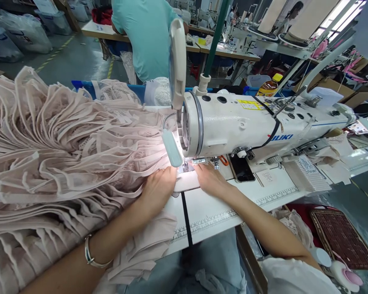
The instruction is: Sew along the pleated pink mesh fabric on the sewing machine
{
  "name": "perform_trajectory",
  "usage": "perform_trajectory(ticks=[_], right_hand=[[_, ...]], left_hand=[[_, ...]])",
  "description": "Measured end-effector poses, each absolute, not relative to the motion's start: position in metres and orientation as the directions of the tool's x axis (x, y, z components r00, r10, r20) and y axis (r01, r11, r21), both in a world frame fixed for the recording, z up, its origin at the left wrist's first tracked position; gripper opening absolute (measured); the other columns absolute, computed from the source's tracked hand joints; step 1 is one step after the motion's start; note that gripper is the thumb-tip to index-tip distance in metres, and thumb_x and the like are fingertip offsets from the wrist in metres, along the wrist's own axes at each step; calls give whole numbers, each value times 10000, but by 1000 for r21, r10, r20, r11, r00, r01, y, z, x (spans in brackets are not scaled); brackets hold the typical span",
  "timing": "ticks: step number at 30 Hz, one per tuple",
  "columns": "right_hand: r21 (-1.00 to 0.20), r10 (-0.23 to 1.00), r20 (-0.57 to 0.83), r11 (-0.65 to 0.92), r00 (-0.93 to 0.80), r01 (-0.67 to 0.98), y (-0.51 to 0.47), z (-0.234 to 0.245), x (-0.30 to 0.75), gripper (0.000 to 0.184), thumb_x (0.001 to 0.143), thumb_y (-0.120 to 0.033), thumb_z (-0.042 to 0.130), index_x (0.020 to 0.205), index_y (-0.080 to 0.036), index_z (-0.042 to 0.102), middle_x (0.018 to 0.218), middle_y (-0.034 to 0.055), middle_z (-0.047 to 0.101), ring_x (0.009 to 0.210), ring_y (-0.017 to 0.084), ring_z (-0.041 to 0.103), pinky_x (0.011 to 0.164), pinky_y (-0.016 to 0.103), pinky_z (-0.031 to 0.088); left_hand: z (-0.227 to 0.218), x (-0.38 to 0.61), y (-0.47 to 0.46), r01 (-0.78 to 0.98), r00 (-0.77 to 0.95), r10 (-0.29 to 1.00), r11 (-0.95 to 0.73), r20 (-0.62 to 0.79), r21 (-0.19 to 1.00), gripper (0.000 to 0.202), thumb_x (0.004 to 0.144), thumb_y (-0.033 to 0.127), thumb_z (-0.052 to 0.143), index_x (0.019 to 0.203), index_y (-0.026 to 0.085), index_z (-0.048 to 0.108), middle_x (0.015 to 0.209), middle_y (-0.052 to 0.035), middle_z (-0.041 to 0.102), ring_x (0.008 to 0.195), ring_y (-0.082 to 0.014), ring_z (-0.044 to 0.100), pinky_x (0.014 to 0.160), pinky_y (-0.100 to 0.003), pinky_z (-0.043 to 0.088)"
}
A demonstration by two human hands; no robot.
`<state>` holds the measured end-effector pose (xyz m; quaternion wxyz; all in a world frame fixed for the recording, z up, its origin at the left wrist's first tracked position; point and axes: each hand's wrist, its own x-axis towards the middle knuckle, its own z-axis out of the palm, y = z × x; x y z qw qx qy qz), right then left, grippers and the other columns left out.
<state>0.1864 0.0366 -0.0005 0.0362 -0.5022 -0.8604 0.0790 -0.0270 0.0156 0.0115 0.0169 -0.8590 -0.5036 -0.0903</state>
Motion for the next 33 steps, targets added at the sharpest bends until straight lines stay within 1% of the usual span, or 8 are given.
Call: perform_trajectory(ticks=[3,5,9,12,19,26,30,33], right_hand=[[-168,881,23,469,-472,867,42,-8,186,452,888,-56,371,1234,-211,617,934,106,698,846,271,626,890,432,490],[-167,878,39,477,-477,863,44,-11,186,417,899,-62,376,1190,-217,630,880,92,685,814,260,617,945,444,462],[-195,868,26,491,-495,849,43,-5,188,391,884,-68,396,1126,-267,632,899,58,685,772,241,602,860,401,487],[-179,871,16,485,-491,856,38,2,188,430,828,4,389,1052,-261,643,969,65,698,876,250,614,853,381,478],[-149,877,-2,475,-481,867,33,6,186,612,823,20,386,1343,-234,585,1145,101,708,1051,268,619,779,346,497],[-199,856,-115,478,-505,855,33,16,190,673,849,14,339,1440,-241,537,1397,64,615,1226,239,553,1020,382,452],[-161,868,-162,446,-470,880,32,20,186,676,868,-1,334,1478,-239,502,1389,81,618,1266,273,527,1039,407,438],[-153,866,-194,438,-462,886,31,23,183,651,903,-27,317,1501,-233,469,1392,99,612,1196,268,579,1047,423,427]], left_hand=[[16,-23,21,901,432,901,-433,38,25,154,891,74,481,924,176,592,743,-70,665,647,-223,652,528,-290,382],[19,-18,29,914,404,915,-403,-9,39,163,868,62,503,933,162,615,732,-91,673,644,-242,661,537,-295,395],[24,-11,43,933,353,935,-350,-26,78,258,866,43,442,976,145,652,792,-145,707,692,-276,688,562,-317,424],[24,-9,45,938,340,939,-336,-42,91,299,882,56,412,1005,158,664,811,-152,721,700,-287,696,574,-331,431],[28,-9,42,947,319,943,-312,-97,78,253,919,71,445,1040,174,641,858,-138,731,759,-258,711,597,-292,404],[39,-5,40,958,282,930,-286,-234,18,300,932,99,428,1162,185,601,958,-134,730,864,-288,731,615,-317,459],[35,-10,31,953,297,941,-303,-164,-16,309,941,71,386,1140,165,603,909,-124,716,852,-283,729,615,-323,476],[30,-15,19,935,344,936,-349,-74,-70,303,949,57,370,1100,156,613,865,-108,699,852,-270,718,633,-322,479]])
